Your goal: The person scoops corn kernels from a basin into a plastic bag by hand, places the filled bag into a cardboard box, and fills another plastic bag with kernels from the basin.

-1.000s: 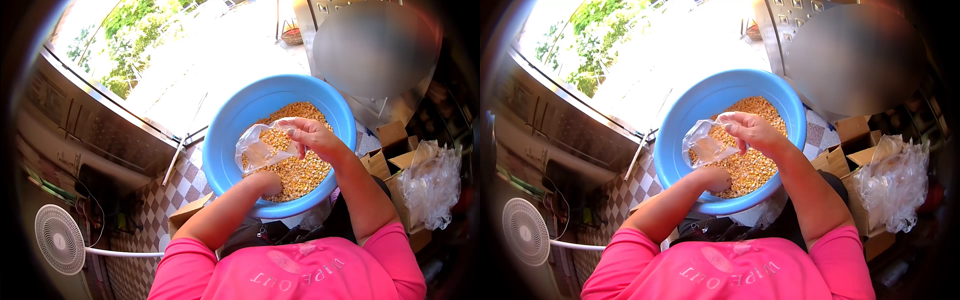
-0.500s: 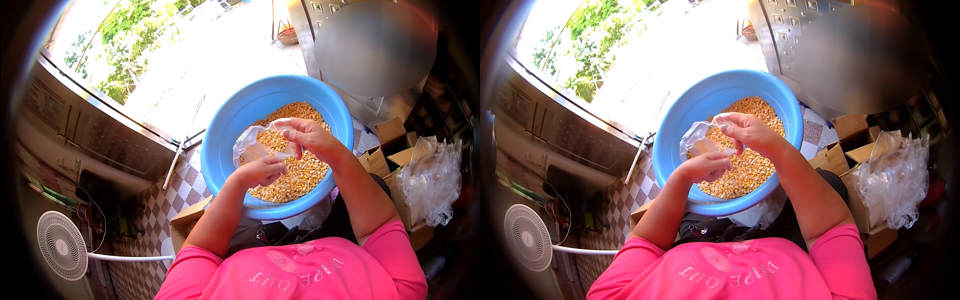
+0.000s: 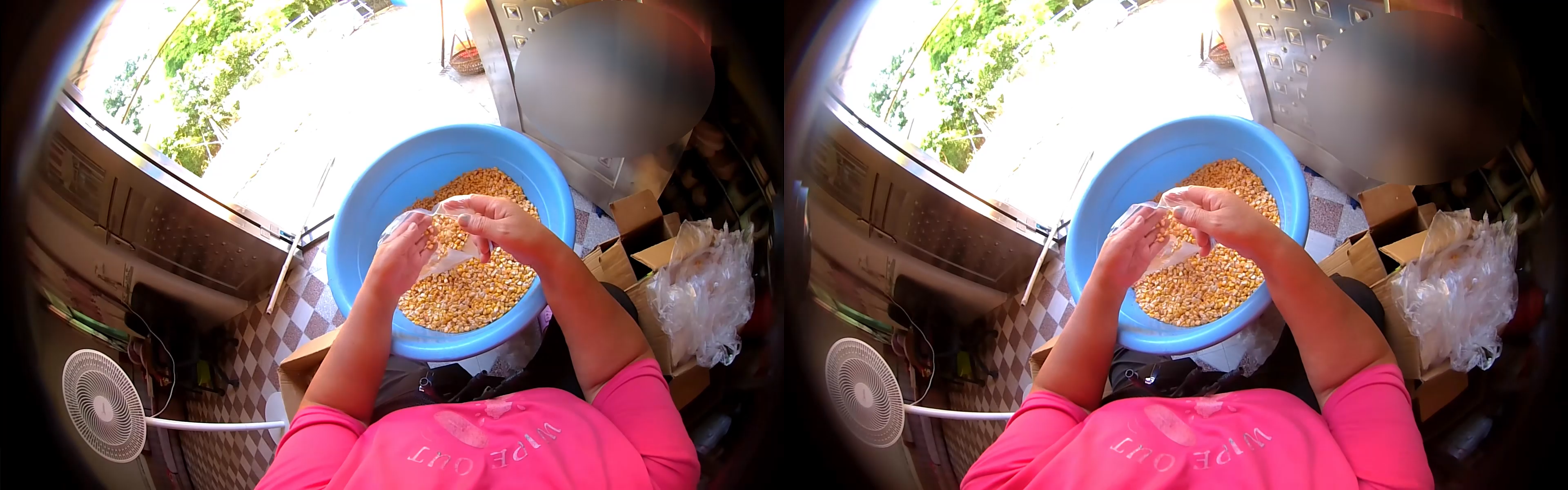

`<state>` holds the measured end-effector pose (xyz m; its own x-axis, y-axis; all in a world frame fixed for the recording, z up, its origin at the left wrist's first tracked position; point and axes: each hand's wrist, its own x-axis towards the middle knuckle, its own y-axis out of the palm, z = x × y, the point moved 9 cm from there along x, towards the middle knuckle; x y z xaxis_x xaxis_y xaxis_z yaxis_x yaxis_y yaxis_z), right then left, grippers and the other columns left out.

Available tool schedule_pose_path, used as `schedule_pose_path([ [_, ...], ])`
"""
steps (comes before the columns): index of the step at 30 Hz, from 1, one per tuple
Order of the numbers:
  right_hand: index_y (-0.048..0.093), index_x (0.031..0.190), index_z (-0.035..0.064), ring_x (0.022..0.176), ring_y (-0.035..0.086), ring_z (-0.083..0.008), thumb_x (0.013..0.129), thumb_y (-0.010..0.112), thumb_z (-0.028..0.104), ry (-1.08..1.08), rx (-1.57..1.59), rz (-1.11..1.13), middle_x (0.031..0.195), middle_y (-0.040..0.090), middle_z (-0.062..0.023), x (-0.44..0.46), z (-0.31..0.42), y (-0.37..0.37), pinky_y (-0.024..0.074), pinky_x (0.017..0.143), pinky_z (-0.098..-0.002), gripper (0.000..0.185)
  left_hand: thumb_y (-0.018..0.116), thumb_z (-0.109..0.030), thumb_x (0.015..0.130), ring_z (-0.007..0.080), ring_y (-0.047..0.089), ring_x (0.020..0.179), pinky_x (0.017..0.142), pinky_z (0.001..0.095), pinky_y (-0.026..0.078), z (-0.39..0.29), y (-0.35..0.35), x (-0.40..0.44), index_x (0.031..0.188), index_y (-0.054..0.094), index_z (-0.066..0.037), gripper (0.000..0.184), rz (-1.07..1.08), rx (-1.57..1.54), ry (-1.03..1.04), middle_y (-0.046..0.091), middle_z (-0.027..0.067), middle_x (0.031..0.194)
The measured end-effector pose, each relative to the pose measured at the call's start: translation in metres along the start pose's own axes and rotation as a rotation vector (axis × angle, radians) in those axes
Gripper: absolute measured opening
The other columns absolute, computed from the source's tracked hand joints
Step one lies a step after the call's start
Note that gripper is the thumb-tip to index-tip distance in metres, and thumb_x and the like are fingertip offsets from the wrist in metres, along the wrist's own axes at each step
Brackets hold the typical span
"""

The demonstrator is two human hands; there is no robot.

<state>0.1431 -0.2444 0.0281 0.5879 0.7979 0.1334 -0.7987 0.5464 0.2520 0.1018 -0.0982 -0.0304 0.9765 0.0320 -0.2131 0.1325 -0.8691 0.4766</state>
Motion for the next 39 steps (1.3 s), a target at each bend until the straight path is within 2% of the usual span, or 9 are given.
schedule_pose_path([
  [9, 0.049, 0.123, 0.0003, 0.054, 0.050, -0.0040, 0.092, 0.053, 0.022, 0.011, -0.007, -0.006, 0.067, 0.053, 0.0013, -0.001, 0.001, 0.000, 0.0454, 0.050, -0.0192, 0.039, 0.047, -0.023, 0.093, 0.0183, 0.053, 0.109, 0.091, 0.0354, 0.043, -0.017, 0.002, -0.003, 0.124, 0.046, -0.005, 0.036, -0.114, 0.366, 0.209, 0.052, 0.0080, 0.120],
  [16, 0.048, 0.124, -0.0002, 0.054, 0.051, -0.0043, 0.092, 0.053, 0.024, 0.014, -0.012, 0.014, 0.066, 0.053, 0.0009, 0.000, -0.001, -0.001, 0.0454, 0.050, -0.0194, 0.041, 0.051, -0.031, 0.089, 0.0162, 0.063, 0.075, 0.061, 0.0288, 0.053, 0.046, 0.028, -0.017, 0.091, 0.060, -0.001, 0.031, 0.221, 0.738, -0.381, 0.063, 0.0087, 0.081],
  [18, 0.047, 0.125, -0.0010, 0.053, 0.050, -0.0043, 0.091, 0.054, 0.024, 0.007, 0.020, 0.008, 0.066, 0.053, 0.0010, 0.001, -0.003, -0.002, 0.0455, 0.050, -0.0195, 0.042, 0.052, -0.034, 0.085, 0.0202, 0.064, 0.074, 0.062, 0.0324, 0.051, 0.065, 0.003, -0.020, 0.091, 0.062, 0.002, 0.038, 0.290, 1.688, -0.589, 0.064, 0.0126, 0.080],
  [21, 0.047, 0.124, -0.0018, 0.053, 0.050, -0.0042, 0.091, 0.054, 0.023, 0.013, 0.033, 0.006, 0.071, 0.054, 0.0001, 0.000, -0.003, -0.001, 0.0459, 0.050, -0.0195, 0.042, 0.055, -0.031, 0.081, 0.0272, 0.064, 0.082, 0.068, 0.0375, 0.051, 0.063, -0.001, -0.021, 0.096, 0.065, -0.001, 0.035, 0.276, 2.095, -0.594, 0.065, 0.0164, 0.089],
  [29, 0.048, 0.124, -0.0018, 0.055, 0.049, -0.0038, 0.091, 0.054, 0.022, -0.011, 0.012, -0.001, 0.077, 0.056, -0.0011, 0.001, -0.003, -0.004, 0.0466, 0.050, -0.0199, 0.041, 0.045, -0.018, 0.081, 0.0292, 0.063, 0.074, 0.066, 0.0406, 0.048, 0.115, -0.025, -0.028, 0.094, 0.065, 0.002, 0.032, 0.381, 1.794, -0.864, 0.065, 0.0189, 0.085],
  [34, 0.048, 0.124, -0.0016, 0.054, 0.050, -0.0041, 0.091, 0.053, 0.023, 0.004, 0.022, 0.012, 0.073, 0.055, 0.0000, 0.001, -0.003, -0.003, 0.0465, 0.050, -0.0200, 0.041, 0.049, -0.020, 0.083, 0.0308, 0.060, 0.091, 0.081, 0.0411, 0.045, 0.082, 0.013, -0.019, 0.097, 0.063, -0.001, 0.028, 0.495, 1.801, -0.473, 0.064, 0.0170, 0.095],
  [35, 0.048, 0.124, -0.0015, 0.054, 0.050, -0.0041, 0.091, 0.053, 0.023, 0.006, 0.021, 0.013, 0.071, 0.054, 0.0003, 0.000, -0.001, -0.002, 0.0465, 0.050, -0.0201, 0.041, 0.048, -0.024, 0.087, 0.0243, 0.056, 0.058, 0.056, 0.0372, 0.044, 0.082, 0.000, -0.008, 0.090, 0.059, -0.001, 0.026, 0.480, 1.677, -0.107, 0.060, 0.0126, 0.072],
  [36, 0.048, 0.124, -0.0014, 0.054, 0.050, -0.0041, 0.091, 0.053, 0.023, 0.007, 0.019, 0.014, 0.070, 0.054, 0.0007, 0.000, -0.001, -0.001, 0.0464, 0.050, -0.0202, 0.041, 0.048, -0.024, 0.087, 0.0243, 0.056, 0.058, 0.056, 0.0372, 0.044, 0.073, 0.005, -0.010, 0.090, 0.059, -0.001, 0.026, 0.479, 1.677, -0.107, 0.060, 0.0126, 0.072],
  [39, 0.048, 0.124, -0.0014, 0.054, 0.050, -0.0041, 0.091, 0.053, 0.023, -0.007, 0.008, 0.029, 0.069, 0.054, 0.0008, 0.001, -0.003, -0.002, 0.0462, 0.050, -0.0201, 0.041, 0.043, -0.025, 0.095, 0.0030, 0.032, 0.042, 0.036, 0.0188, 0.022, 0.058, 0.030, -0.029, 0.090, 0.052, -0.009, 0.020, 0.283, 0.724, -0.533, 0.039, -0.0036, 0.057],
])
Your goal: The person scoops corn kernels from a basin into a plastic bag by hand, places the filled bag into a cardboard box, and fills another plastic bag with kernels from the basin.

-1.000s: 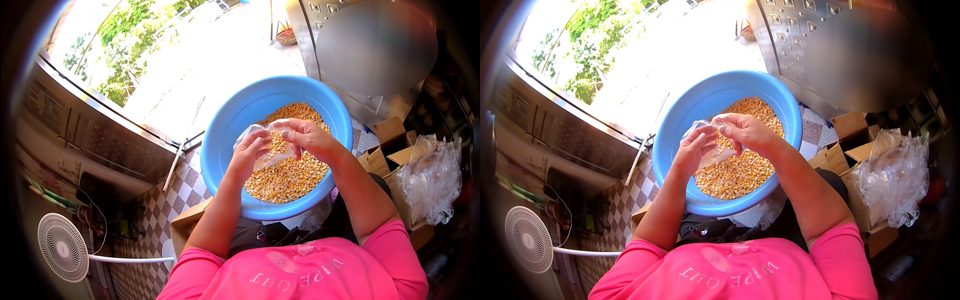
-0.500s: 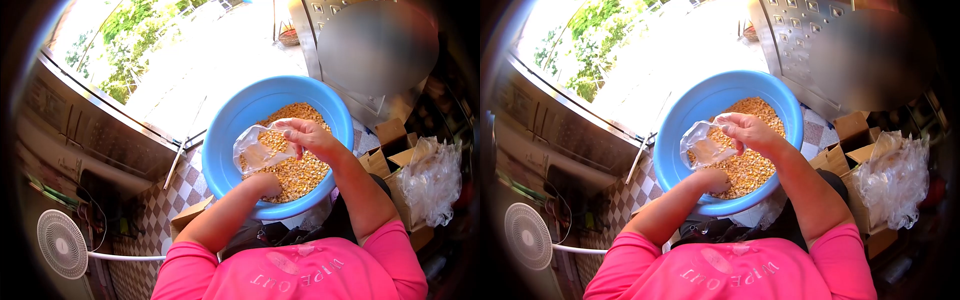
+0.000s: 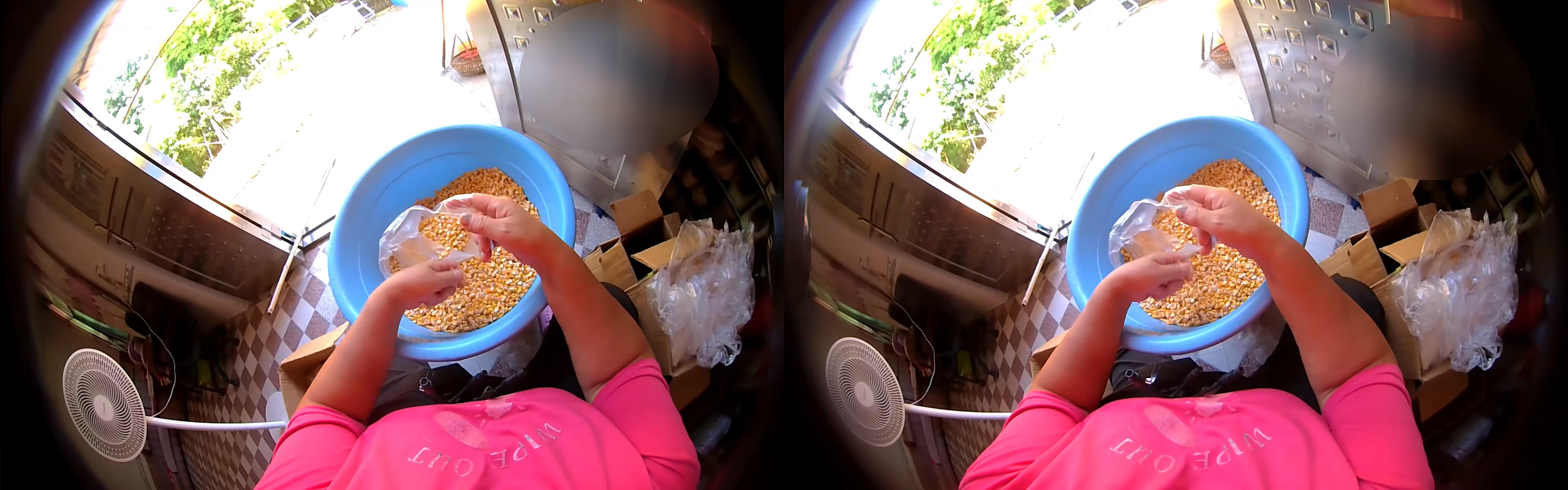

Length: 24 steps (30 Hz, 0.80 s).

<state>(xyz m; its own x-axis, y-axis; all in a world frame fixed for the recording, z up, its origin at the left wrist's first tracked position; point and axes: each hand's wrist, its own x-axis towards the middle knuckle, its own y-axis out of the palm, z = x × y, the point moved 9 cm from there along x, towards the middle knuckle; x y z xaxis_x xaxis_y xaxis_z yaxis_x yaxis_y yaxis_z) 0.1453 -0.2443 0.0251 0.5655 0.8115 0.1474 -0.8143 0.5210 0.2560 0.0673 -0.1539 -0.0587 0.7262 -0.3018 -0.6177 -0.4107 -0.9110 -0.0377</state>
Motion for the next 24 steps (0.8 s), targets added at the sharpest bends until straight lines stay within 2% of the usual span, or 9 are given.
schedule_pose_path([
  [3, 0.048, 0.124, -0.0013, 0.054, 0.050, -0.0042, 0.091, 0.053, 0.023, -0.016, -0.018, -0.012, 0.067, 0.053, 0.0009, 0.002, -0.003, -0.002, 0.0462, 0.050, -0.0199, 0.041, 0.043, -0.024, 0.095, 0.0040, 0.031, 0.041, 0.036, 0.0184, 0.021, -0.010, -0.020, 0.001, 0.090, 0.051, -0.008, 0.019, -0.016, -0.484, 0.160, 0.039, -0.0034, 0.055],
  [4, 0.048, 0.124, -0.0013, 0.054, 0.050, -0.0042, 0.091, 0.053, 0.023, -0.017, -0.018, -0.011, 0.067, 0.053, 0.0009, 0.002, -0.003, -0.001, 0.0462, 0.050, -0.0199, 0.041, 0.043, -0.019, 0.095, 0.0078, 0.048, 0.050, 0.042, 0.0176, 0.038, -0.017, -0.027, 0.001, 0.095, 0.053, -0.003, 0.019, 0.066, -0.609, 0.246, 0.051, 0.0023, 0.065],
  [5, 0.048, 0.123, -0.0016, 0.053, 0.051, -0.0048, 0.091, 0.053, 0.024, -0.026, -0.008, -0.017, 0.068, 0.054, 0.0001, 0.002, -0.001, 0.000, 0.0458, 0.048, -0.0195, 0.041, 0.043, -0.019, 0.095, 0.0078, 0.048, 0.050, 0.042, 0.0176, 0.038, -0.015, -0.030, 0.004, 0.095, 0.053, -0.003, 0.019, 0.066, -0.609, 0.246, 0.051, 0.0023, 0.065],
  [7, 0.049, 0.122, -0.0018, 0.051, 0.051, -0.0053, 0.091, 0.054, 0.024, -0.034, 0.003, -0.024, 0.068, 0.055, -0.0007, 0.001, 0.000, -0.001, 0.0454, 0.047, -0.0191, 0.041, 0.044, -0.014, 0.094, 0.0163, 0.061, 0.074, 0.066, 0.0236, 0.053, -0.017, -0.055, -0.003, 0.104, 0.052, 0.004, 0.022, -0.257, -0.802, 0.338, 0.060, 0.0120, 0.087],
  [8, 0.049, 0.123, -0.0018, 0.052, 0.051, -0.0053, 0.091, 0.053, 0.025, -0.021, -0.004, -0.016, 0.070, 0.055, -0.0009, 0.002, -0.002, -0.002, 0.0455, 0.047, -0.0193, 0.041, 0.044, -0.011, 0.094, 0.0243, 0.059, 0.099, 0.091, 0.0327, 0.050, -0.014, -0.062, 0.001, 0.111, 0.049, 0.008, 0.027, -0.127, -0.785, 0.434, 0.057, 0.0188, 0.107],
  [12, 0.049, 0.124, -0.0003, 0.055, 0.051, -0.0045, 0.091, 0.053, 0.023, 0.013, -0.013, -0.022, 0.068, 0.053, 0.0012, -0.001, 0.002, 0.001, 0.0465, 0.050, -0.0197, 0.040, 0.044, -0.011, 0.094, 0.0249, 0.054, 0.108, 0.094, 0.0345, 0.046, -0.012, -0.067, 0.005, 0.115, 0.049, 0.005, 0.027, -0.152, -0.822, 0.472, 0.056, 0.0169, 0.110],
  [15, 0.048, 0.124, -0.0019, 0.052, 0.052, -0.0058, 0.091, 0.054, 0.024, -0.002, 0.022, -0.023, 0.074, 0.056, -0.0012, 0.001, -0.002, 0.000, 0.0452, 0.047, -0.0197, 0.042, 0.044, -0.015, 0.094, 0.0247, 0.046, 0.118, 0.098, 0.0363, 0.040, -0.025, -0.077, -0.004, 0.121, 0.047, 0.003, 0.032, -0.377, -0.294, 0.619, 0.051, 0.0140, 0.121],
  [17, 0.048, 0.124, -0.0019, 0.053, 0.052, -0.0058, 0.091, 0.054, 0.024, 0.004, 0.014, -0.024, 0.075, 0.056, -0.0013, 0.001, -0.002, 0.000, 0.0451, 0.048, -0.0196, 0.042, 0.044, -0.019, 0.095, 0.0221, 0.041, 0.123, 0.100, 0.0368, 0.037, -0.015, -0.074, -0.005, 0.126, 0.044, 0.000, 0.037, -0.342, -0.738, 0.505, 0.047, 0.0112, 0.129],
  [24, 0.048, 0.124, -0.0017, 0.052, 0.051, -0.0054, 0.091, 0.053, 0.023, -0.008, -0.022, -0.024, 0.075, 0.056, -0.0011, 0.003, -0.002, -0.001, 0.0452, 0.048, -0.0196, 0.041, 0.044, -0.022, 0.095, 0.0211, 0.054, 0.111, 0.093, 0.0366, 0.044, -0.028, -0.067, -0.010, 0.123, 0.048, 0.000, 0.036, -0.331, -0.554, 0.529, 0.056, 0.0130, 0.118],
])
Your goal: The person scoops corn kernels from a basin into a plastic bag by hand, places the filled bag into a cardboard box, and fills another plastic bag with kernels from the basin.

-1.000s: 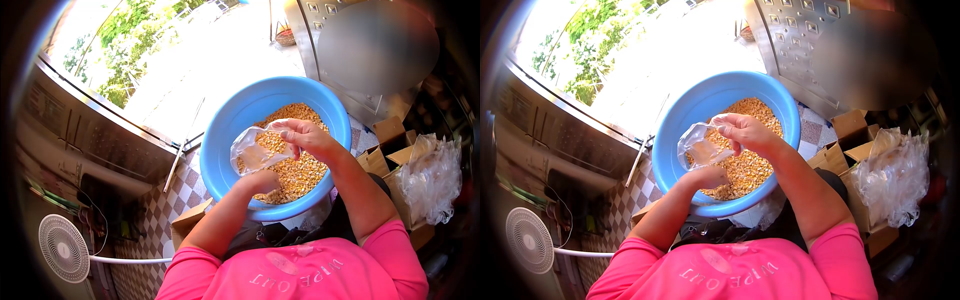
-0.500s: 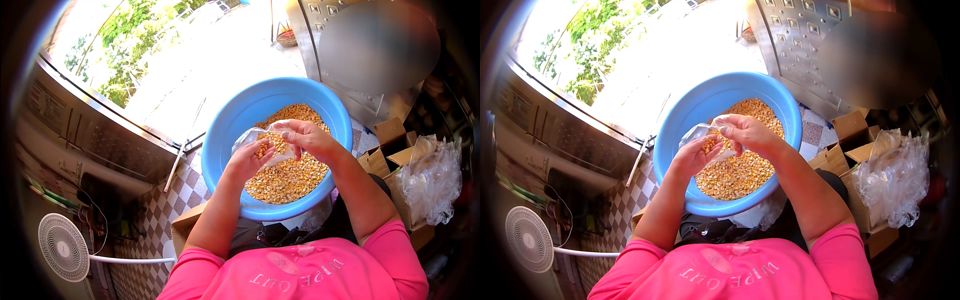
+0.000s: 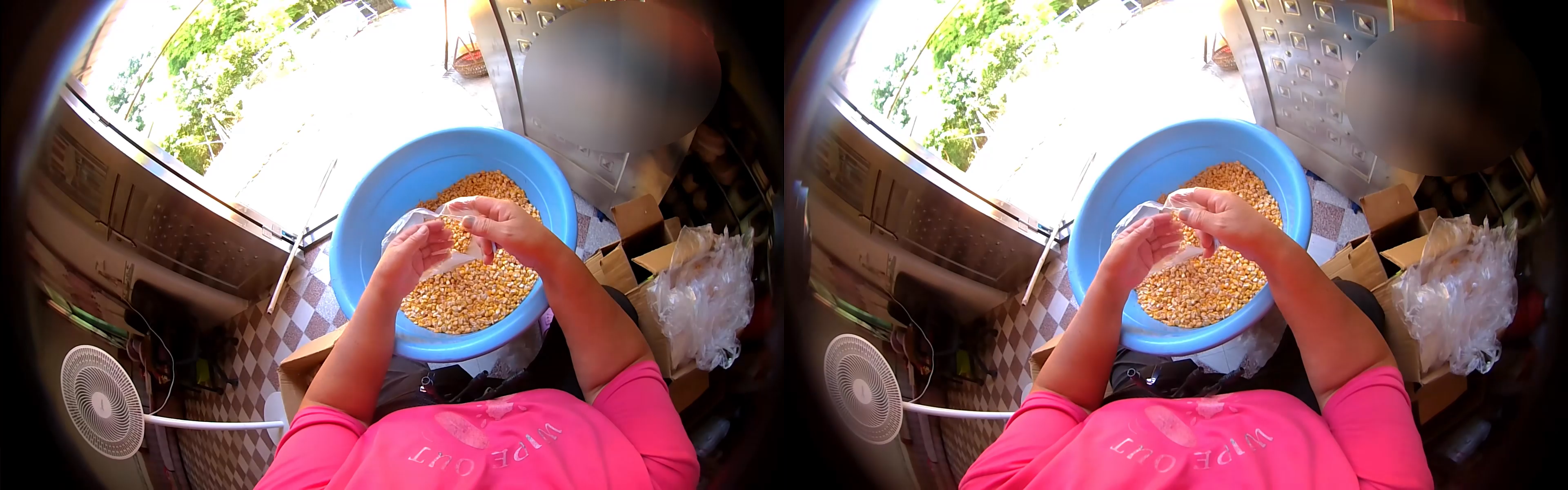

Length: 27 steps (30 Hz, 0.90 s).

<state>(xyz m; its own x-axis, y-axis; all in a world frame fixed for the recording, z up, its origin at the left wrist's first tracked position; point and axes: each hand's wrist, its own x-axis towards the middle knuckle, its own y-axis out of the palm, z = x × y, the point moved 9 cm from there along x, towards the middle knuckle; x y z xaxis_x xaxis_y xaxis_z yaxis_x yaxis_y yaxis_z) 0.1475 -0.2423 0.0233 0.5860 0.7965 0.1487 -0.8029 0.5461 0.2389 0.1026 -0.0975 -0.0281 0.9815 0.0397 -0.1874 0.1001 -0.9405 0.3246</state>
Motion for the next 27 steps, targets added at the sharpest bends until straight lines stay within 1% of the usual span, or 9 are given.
schedule_pose_path([
  [5, 0.048, 0.123, -0.0016, 0.053, 0.051, -0.0053, 0.091, 0.053, 0.022, 0.002, -0.014, -0.007, 0.071, 0.054, -0.0006, -0.001, 0.000, -0.001, 0.0455, 0.048, -0.0198, 0.040, 0.047, -0.024, 0.094, 0.0194, 0.065, 0.081, 0.070, 0.0318, 0.054, 0.034, 0.034, -0.019, 0.105, 0.058, -0.001, 0.028, 0.280, 0.254, -0.405, 0.064, 0.0111, 0.093],
  [7, 0.049, 0.123, -0.0017, 0.053, 0.051, -0.0053, 0.091, 0.053, 0.021, 0.002, -0.022, 0.013, 0.072, 0.054, -0.0006, -0.002, 0.003, 0.002, 0.0456, 0.048, -0.0199, 0.040, 0.050, -0.029, 0.091, 0.0187, 0.064, 0.075, 0.067, 0.0320, 0.053, 0.056, 0.032, -0.026, 0.095, 0.062, -0.001, 0.031, 0.335, 0.682, -0.504, 0.064, 0.0113, 0.084],
  [9, 0.049, 0.123, -0.0017, 0.053, 0.051, -0.0054, 0.091, 0.053, 0.020, 0.014, -0.016, -0.031, 0.075, 0.054, -0.0008, -0.004, 0.005, 0.001, 0.0457, 0.049, -0.0198, 0.039, 0.053, -0.029, 0.084, 0.0245, 0.064, 0.077, 0.064, 0.0349, 0.052, 0.072, 0.004, -0.021, 0.098, 0.064, 0.002, 0.035, 0.296, 1.492, -0.629, 0.065, 0.0149, 0.087],
  [12, 0.049, 0.123, -0.0020, 0.053, 0.051, -0.0055, 0.091, 0.053, 0.020, 0.020, -0.040, -0.016, 0.078, 0.054, -0.0018, -0.006, 0.006, 0.002, 0.0459, 0.049, -0.0199, 0.039, 0.053, -0.027, 0.080, 0.0285, 0.064, 0.076, 0.064, 0.0395, 0.051, 0.076, -0.002, -0.012, 0.094, 0.065, 0.003, 0.035, 0.327, 1.827, -0.462, 0.065, 0.0184, 0.089],
  [14, 0.049, 0.123, -0.0020, 0.053, 0.051, -0.0055, 0.091, 0.053, 0.020, 0.010, -0.043, -0.011, 0.077, 0.054, -0.0020, -0.006, 0.010, 0.007, 0.0460, 0.049, -0.0199, 0.039, 0.049, -0.026, 0.082, 0.0279, 0.065, 0.077, 0.067, 0.0366, 0.051, 0.080, 0.007, -0.033, 0.092, 0.067, 0.001, 0.034, 0.313, 1.662, -0.746, 0.065, 0.0178, 0.085],
  [16, 0.046, 0.126, -0.0001, 0.052, 0.050, -0.0057, 0.091, 0.052, 0.022, 0.048, -0.052, -0.053, 0.063, 0.050, 0.0011, -0.007, 0.009, 0.005, 0.0462, 0.049, -0.0205, 0.042, 0.048, -0.024, 0.082, 0.0276, 0.065, 0.077, 0.069, 0.0368, 0.051, 0.084, 0.014, -0.036, 0.092, 0.067, 0.002, 0.033, 0.353, 1.663, -0.784, 0.066, 0.0173, 0.085],
  [20, 0.046, 0.127, -0.0013, 0.051, 0.050, -0.0055, 0.091, 0.053, 0.024, 0.051, -0.036, -0.052, 0.063, 0.050, 0.0010, -0.007, 0.008, 0.004, 0.0457, 0.049, -0.0199, 0.044, 0.048, -0.020, 0.081, 0.0278, 0.064, 0.080, 0.072, 0.0380, 0.049, 0.101, 0.011, -0.041, 0.092, 0.066, 0.003, 0.031, 0.439, 1.591, -0.860, 0.066, 0.0156, 0.085],
  [23, 0.049, 0.123, -0.0013, 0.054, 0.050, -0.0043, 0.091, 0.054, 0.020, 0.033, -0.025, -0.035, 0.077, 0.051, 0.0001, -0.008, 0.008, 0.004, 0.0441, 0.048, -0.0187, 0.039, 0.048, -0.020, 0.082, 0.0285, 0.064, 0.077, 0.069, 0.0387, 0.048, 0.121, 0.011, -0.029, 0.092, 0.066, 0.002, 0.030, 0.639, 1.775, -0.578, 0.066, 0.0147, 0.085],
  [27, 0.049, 0.123, -0.0015, 0.055, 0.050, -0.0040, 0.091, 0.053, 0.020, 0.036, -0.028, -0.034, 0.076, 0.051, 0.0008, -0.006, 0.010, 0.005, 0.0445, 0.049, -0.0188, 0.038, 0.050, -0.020, 0.082, 0.0298, 0.062, 0.074, 0.068, 0.0401, 0.047, 0.101, 0.016, -0.021, 0.095, 0.064, 0.000, 0.027, 0.603, 1.597, -0.572, 0.065, 0.0140, 0.085],
])
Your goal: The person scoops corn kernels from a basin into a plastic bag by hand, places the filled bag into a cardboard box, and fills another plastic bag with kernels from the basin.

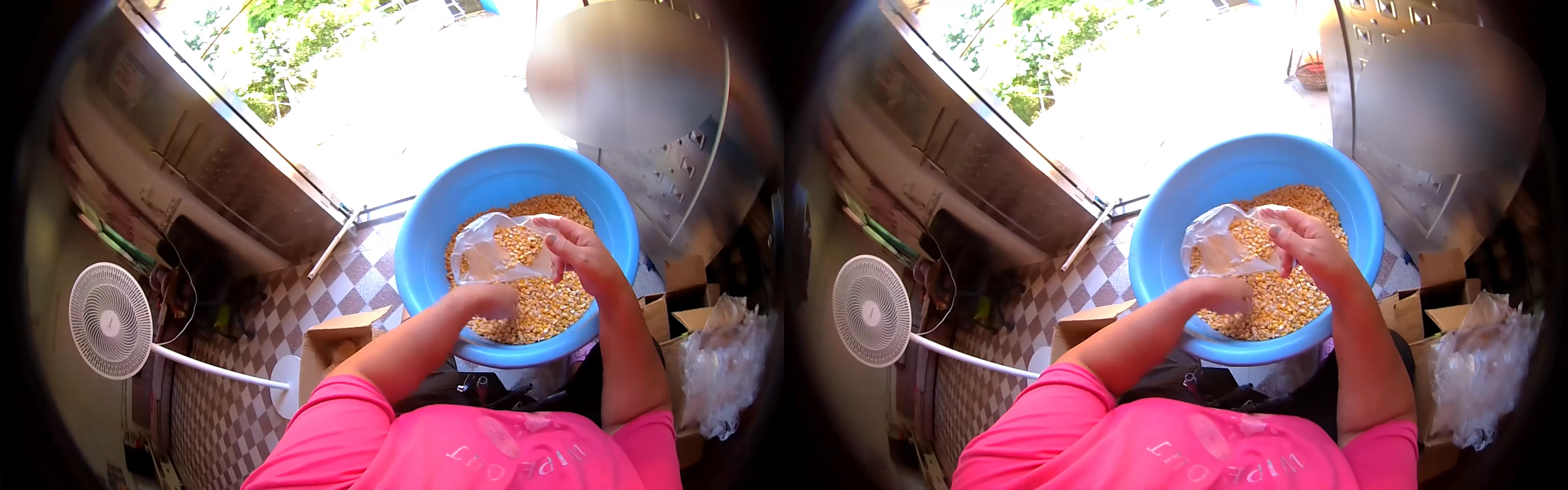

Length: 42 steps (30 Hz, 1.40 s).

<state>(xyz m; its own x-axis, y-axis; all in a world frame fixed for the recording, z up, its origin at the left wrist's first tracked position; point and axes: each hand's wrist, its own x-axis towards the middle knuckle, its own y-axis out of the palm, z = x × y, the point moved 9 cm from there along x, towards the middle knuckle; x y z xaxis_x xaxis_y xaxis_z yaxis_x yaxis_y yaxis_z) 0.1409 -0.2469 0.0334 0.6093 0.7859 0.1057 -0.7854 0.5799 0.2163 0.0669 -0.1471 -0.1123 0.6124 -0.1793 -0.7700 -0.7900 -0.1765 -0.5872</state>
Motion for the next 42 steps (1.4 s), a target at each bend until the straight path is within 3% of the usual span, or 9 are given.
schedule_pose_path([
  [2, 0.049, 0.123, -0.0020, 0.056, 0.050, -0.0040, 0.091, 0.052, 0.020, -0.021, 0.018, 0.008, 0.076, 0.051, 0.0012, 0.000, -0.001, 0.000, 0.0447, 0.049, -0.0188, 0.038, 0.053, -0.022, 0.084, 0.0217, 0.057, 0.063, 0.057, 0.0351, 0.045, 0.003, -0.028, -0.006, 0.094, 0.061, -0.002, 0.024, -0.265, -0.290, 0.114, 0.061, 0.0095, 0.072],
  [5, 0.049, 0.122, -0.0026, 0.055, 0.051, -0.0042, 0.091, 0.052, 0.020, -0.036, -0.017, -0.006, 0.077, 0.053, 0.0004, 0.001, 0.001, -0.001, 0.0447, 0.049, -0.0190, 0.038, 0.052, -0.024, 0.090, 0.0051, 0.038, 0.047, 0.039, 0.0203, 0.027, -0.012, -0.034, -0.031, 0.088, 0.056, -0.007, 0.018, -0.142, -0.997, 0.223, 0.040, -0.0027, 0.060],
  [12, 0.051, 0.121, -0.0010, 0.052, 0.051, -0.0041, 0.092, 0.052, 0.024, -0.049, -0.035, 0.028, 0.074, 0.053, 0.0014, 0.004, -0.007, -0.003, 0.0452, 0.047, -0.0191, 0.039, 0.047, -0.017, 0.093, 0.0047, 0.040, 0.047, 0.037, 0.0172, 0.026, -0.012, -0.050, -0.039, 0.095, 0.051, -0.006, 0.012, 0.018, -1.648, 0.449, 0.047, -0.0005, 0.065],
  [15, 0.050, 0.121, -0.0012, 0.053, 0.051, -0.0031, 0.092, 0.053, 0.024, -0.069, -0.018, 0.041, 0.070, 0.049, 0.0035, 0.005, -0.005, -0.001, 0.0463, 0.047, -0.0187, 0.039, 0.047, -0.016, 0.093, 0.0113, 0.055, 0.067, 0.055, 0.0206, 0.046, 0.017, -0.063, -0.032, 0.103, 0.051, -0.003, 0.017, -0.272, -1.835, 0.444, 0.055, 0.0054, 0.080],
  [19, 0.050, 0.121, -0.0009, 0.053, 0.051, -0.0031, 0.092, 0.053, 0.024, -0.061, -0.011, 0.044, 0.070, 0.049, 0.0034, 0.004, -0.004, -0.001, 0.0462, 0.047, -0.0184, 0.039, 0.047, -0.016, 0.093, 0.0184, 0.057, 0.090, 0.078, 0.0291, 0.049, 0.027, -0.072, -0.034, 0.112, 0.049, -0.002, 0.024, -0.475, -1.900, 0.483, 0.055, 0.0095, 0.098],
  [21, 0.051, 0.121, -0.0007, 0.053, 0.051, -0.0032, 0.092, 0.053, 0.024, -0.050, 0.001, 0.042, 0.071, 0.050, 0.0029, 0.004, -0.006, -0.001, 0.0464, 0.047, -0.0186, 0.038, 0.046, -0.016, 0.093, 0.0239, 0.053, 0.106, 0.092, 0.0334, 0.043, 0.036, -0.076, -0.034, 0.120, 0.046, 0.001, 0.031, -0.527, -1.851, 0.529, 0.052, 0.0139, 0.114],
  [31, 0.050, 0.121, -0.0008, 0.054, 0.051, -0.0035, 0.092, 0.053, 0.025, -0.038, 0.008, 0.030, 0.074, 0.052, 0.0019, 0.004, -0.006, -0.002, 0.0461, 0.047, -0.0187, 0.039, 0.049, -0.024, 0.093, 0.0168, 0.056, 0.103, 0.089, 0.0314, 0.045, 0.029, -0.094, -0.054, 0.125, 0.046, -0.001, 0.040, -0.941, -1.132, 0.419, 0.057, 0.0083, 0.110],
  [36, 0.051, 0.121, -0.0005, 0.053, 0.050, -0.0036, 0.091, 0.054, 0.026, -0.032, 0.006, 0.029, 0.073, 0.051, 0.0021, 0.003, -0.005, -0.002, 0.0456, 0.047, -0.0184, 0.040, 0.048, -0.027, 0.093, 0.0175, 0.064, 0.070, 0.064, 0.0263, 0.053, -0.019, -0.052, -0.040, 0.099, 0.056, -0.001, 0.028, -0.259, -1.060, 0.312, 0.063, 0.0100, 0.086],
  [42, 0.051, 0.121, -0.0001, 0.053, 0.050, -0.0037, 0.091, 0.054, 0.026, -0.032, 0.006, 0.025, 0.072, 0.049, 0.0030, 0.003, -0.005, -0.002, 0.0456, 0.047, -0.0190, 0.040, 0.050, -0.030, 0.085, 0.0273, 0.064, 0.087, 0.077, 0.0394, 0.049, 0.006, -0.020, -0.021, 0.096, 0.066, -0.002, 0.034, -0.195, 0.165, -0.195, 0.065, 0.0166, 0.096],
])
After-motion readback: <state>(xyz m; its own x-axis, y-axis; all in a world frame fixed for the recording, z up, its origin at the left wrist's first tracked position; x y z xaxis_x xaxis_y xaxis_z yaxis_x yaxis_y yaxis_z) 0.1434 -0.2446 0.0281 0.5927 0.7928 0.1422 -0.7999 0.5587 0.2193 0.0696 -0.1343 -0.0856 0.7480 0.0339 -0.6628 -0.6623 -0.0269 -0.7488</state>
